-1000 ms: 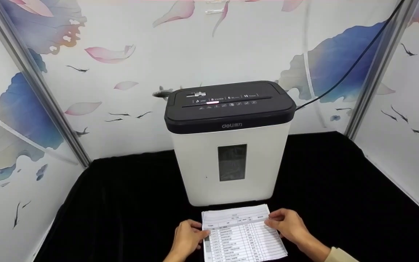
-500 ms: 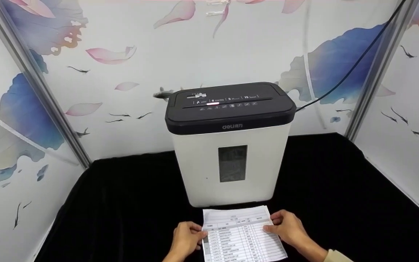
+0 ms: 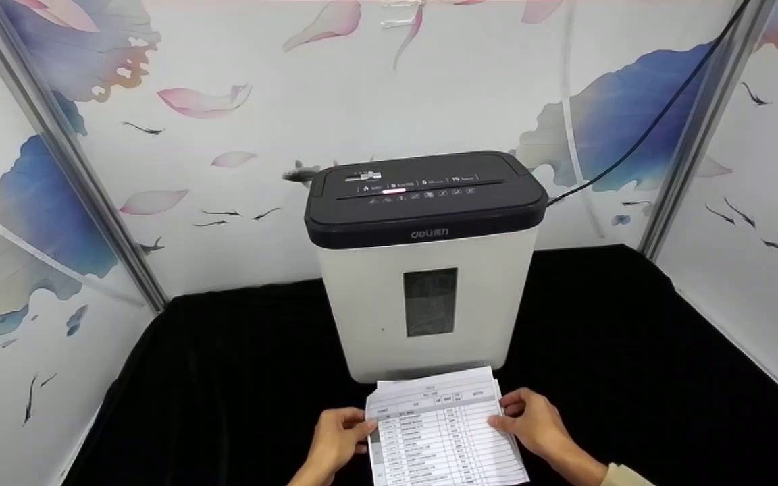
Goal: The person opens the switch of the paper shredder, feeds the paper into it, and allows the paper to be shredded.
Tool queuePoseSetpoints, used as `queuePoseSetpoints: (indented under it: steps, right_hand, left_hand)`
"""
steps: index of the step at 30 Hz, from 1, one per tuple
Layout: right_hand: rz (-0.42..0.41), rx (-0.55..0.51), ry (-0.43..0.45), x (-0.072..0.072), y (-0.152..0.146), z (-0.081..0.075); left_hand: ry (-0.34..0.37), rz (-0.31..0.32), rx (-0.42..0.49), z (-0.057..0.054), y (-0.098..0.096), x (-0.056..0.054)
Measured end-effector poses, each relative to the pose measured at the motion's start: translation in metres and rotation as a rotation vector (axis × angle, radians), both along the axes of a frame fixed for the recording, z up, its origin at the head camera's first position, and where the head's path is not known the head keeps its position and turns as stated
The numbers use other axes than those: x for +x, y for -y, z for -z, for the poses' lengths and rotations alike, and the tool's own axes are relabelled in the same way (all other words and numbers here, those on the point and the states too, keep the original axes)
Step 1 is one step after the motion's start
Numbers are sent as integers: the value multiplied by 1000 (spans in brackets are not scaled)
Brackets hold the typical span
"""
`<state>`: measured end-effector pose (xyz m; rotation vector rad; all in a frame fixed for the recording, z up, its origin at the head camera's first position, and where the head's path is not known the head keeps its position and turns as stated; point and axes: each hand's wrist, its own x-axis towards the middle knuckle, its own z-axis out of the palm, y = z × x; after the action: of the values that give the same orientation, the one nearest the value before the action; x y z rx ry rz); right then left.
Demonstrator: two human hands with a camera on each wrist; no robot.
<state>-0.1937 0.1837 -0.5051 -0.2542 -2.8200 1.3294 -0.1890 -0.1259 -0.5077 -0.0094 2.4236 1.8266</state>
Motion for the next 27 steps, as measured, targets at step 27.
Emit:
queuePoseSetpoints:
  steps: [27]
  right_hand:
    - [15, -9, -46, -2, -5, -7]
  left_hand:
    - [-9, -141, -119, -15, -1, 8]
